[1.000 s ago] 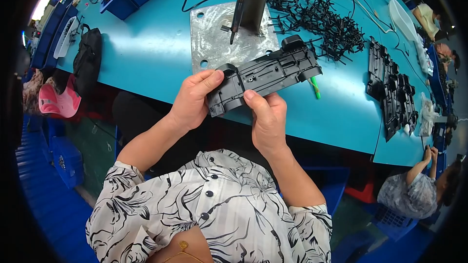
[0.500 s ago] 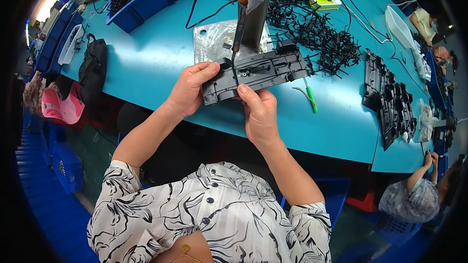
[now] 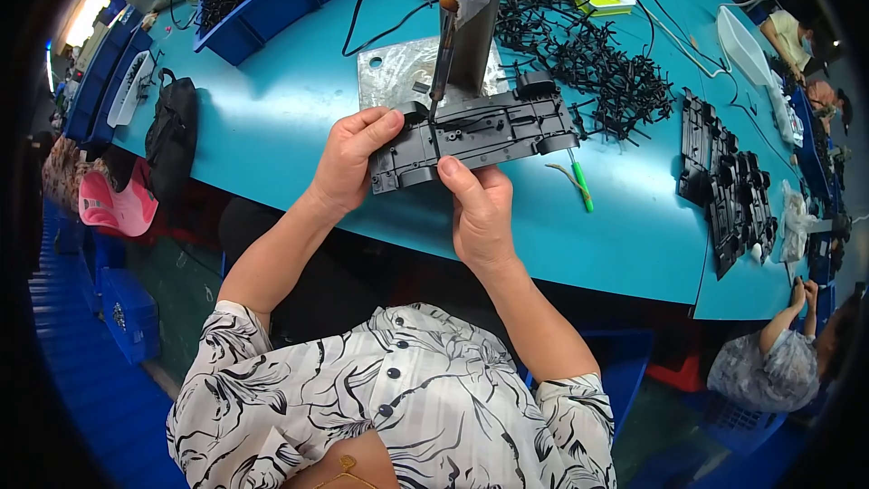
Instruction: Assembling plastic components of a toy car chassis at a factory workbench, including heat-staking parts with a tool.
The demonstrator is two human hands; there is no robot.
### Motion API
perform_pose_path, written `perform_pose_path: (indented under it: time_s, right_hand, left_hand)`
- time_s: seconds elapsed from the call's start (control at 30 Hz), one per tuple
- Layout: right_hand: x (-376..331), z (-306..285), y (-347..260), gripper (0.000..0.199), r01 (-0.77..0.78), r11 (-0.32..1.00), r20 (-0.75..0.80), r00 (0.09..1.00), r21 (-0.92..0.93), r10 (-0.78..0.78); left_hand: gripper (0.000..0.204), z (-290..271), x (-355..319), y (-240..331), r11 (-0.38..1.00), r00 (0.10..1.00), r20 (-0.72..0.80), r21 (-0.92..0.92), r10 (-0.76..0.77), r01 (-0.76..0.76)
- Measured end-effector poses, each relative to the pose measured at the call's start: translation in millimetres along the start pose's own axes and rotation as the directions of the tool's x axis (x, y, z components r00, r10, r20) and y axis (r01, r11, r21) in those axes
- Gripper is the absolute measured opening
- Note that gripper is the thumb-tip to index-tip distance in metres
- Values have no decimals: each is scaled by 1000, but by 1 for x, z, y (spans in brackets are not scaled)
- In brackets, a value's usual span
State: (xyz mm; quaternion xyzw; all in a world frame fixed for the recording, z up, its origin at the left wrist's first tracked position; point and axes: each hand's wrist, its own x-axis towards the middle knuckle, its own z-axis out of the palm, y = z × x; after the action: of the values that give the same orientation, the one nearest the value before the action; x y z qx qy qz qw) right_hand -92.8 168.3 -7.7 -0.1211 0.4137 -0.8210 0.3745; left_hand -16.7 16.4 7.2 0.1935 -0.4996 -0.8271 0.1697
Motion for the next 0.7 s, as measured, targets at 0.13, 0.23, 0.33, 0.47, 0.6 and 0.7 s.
perform_pose_path:
  time_s: [0.13, 0.23, 0.33, 0.47, 0.6, 0.7]
  right_hand:
    - [-1, 1, -1, 32, 11, 1000, -6, 1000, -12, -11]
    - [0, -1, 1, 32, 26, 1000, -4, 1000, -18, -26]
    - [-1, 1, 0, 32, 31, 999, 0, 1000, -11, -31]
    - [-2, 1, 1, 33, 32, 999, -3, 999, -25, -32]
    - [-1, 0, 2, 33, 33, 999, -7, 999, -28, -34]
    - [-1, -1, 1, 34, 19, 999, -4, 1000, -29, -19]
  left_hand:
    - [23, 1, -1, 0, 1000, 1000, -6, -9, 6, -6]
    - [23, 1, -1, 0, 1000, 1000, -2, -11, 8, -8]
    - [24, 2, -1, 2, 1000, 1000, -1, -12, 2, -2]
    - [24, 1, -1, 3, 1000, 1000, 6, -19, 2, -2]
    - [24, 0, -1, 2, 1000, 1000, 2, -18, -1, 1]
    - [24, 0, 0, 3, 1000, 1000, -4, -23, -10, 10]
